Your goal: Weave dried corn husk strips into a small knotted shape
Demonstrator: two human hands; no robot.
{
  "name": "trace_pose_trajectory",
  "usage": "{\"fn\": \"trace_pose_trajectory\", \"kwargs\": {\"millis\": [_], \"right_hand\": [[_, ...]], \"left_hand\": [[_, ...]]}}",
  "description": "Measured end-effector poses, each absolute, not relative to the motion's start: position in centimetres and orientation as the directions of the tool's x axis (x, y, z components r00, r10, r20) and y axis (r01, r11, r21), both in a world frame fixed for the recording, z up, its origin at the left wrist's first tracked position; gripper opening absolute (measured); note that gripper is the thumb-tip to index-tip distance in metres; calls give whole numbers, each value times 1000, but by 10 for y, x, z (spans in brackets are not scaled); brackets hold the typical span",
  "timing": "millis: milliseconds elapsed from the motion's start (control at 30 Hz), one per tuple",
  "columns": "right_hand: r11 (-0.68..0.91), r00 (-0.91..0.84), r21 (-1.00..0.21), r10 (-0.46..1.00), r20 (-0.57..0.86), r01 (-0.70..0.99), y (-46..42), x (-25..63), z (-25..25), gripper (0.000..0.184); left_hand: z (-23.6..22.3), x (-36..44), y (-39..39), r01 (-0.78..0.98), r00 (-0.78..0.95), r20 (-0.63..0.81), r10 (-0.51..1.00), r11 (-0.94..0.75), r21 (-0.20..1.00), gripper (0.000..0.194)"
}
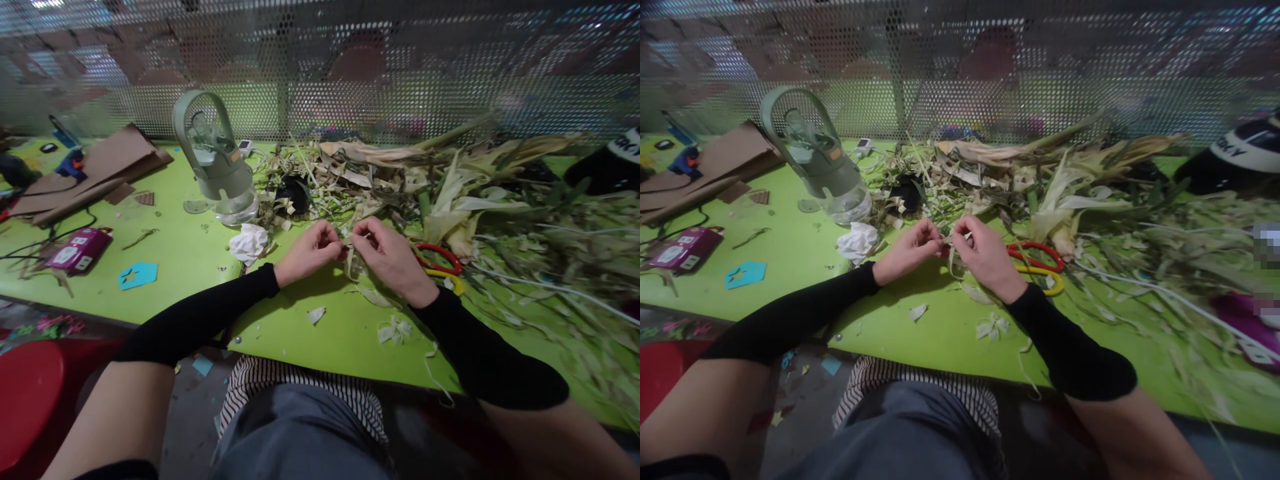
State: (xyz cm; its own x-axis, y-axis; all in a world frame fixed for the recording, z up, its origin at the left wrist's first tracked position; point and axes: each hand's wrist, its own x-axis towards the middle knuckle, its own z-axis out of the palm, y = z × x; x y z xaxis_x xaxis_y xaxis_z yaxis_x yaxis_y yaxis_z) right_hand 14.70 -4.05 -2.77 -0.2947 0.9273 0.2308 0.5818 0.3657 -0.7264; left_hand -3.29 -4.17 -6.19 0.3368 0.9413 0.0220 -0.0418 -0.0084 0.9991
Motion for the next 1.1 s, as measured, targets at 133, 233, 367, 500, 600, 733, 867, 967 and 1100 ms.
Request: {"fn": "trace_pose_trajectory", "kwargs": {"millis": [133, 233, 367, 500, 600, 733, 867, 967, 1100], "right_hand": [[399, -328, -730, 911, 250, 554, -39, 147, -30, 11], [419, -334, -723, 903, 270, 549, -39, 147, -31, 10], [390, -308, -731, 917, 253, 560, -40, 147, -34, 10], [346, -268, -727, 936, 227, 593, -40, 147, -37, 12], [339, -257, -720, 940, 227, 606, -40, 147, -35, 13], [376, -266, -710, 926, 267, 596, -38, 151, -32, 19], [445, -314, -668, 895, 316, 596, -31, 157, -32, 35], [403, -342, -695, 910, 235, 596, -27, 161, -35, 41], [368, -342, -742, 919, 197, 561, -26, 162, -37, 34]], "left_hand": [[-62, -31, -40, -88, 358, 24, 933, 8, 996, 16], [-62, -30, -39, -88, 349, 3, 937, 29, 996, 19], [-63, -29, -39, -65, 294, -59, 954, 82, 995, 22], [-63, -30, -40, -23, 287, -39, 957, 48, 999, 23], [-60, -32, -41, -13, 307, -11, 951, 16, 1000, 22], [-55, -34, -44, -140, 325, -18, 946, 67, 988, 16], [-56, -34, -40, -293, 272, -91, 958, 173, 940, 14], [-59, -34, -35, -352, 220, -126, 967, 199, 914, 15], [-59, -37, -32, -328, 230, -122, 966, 194, 924, 17]]}}
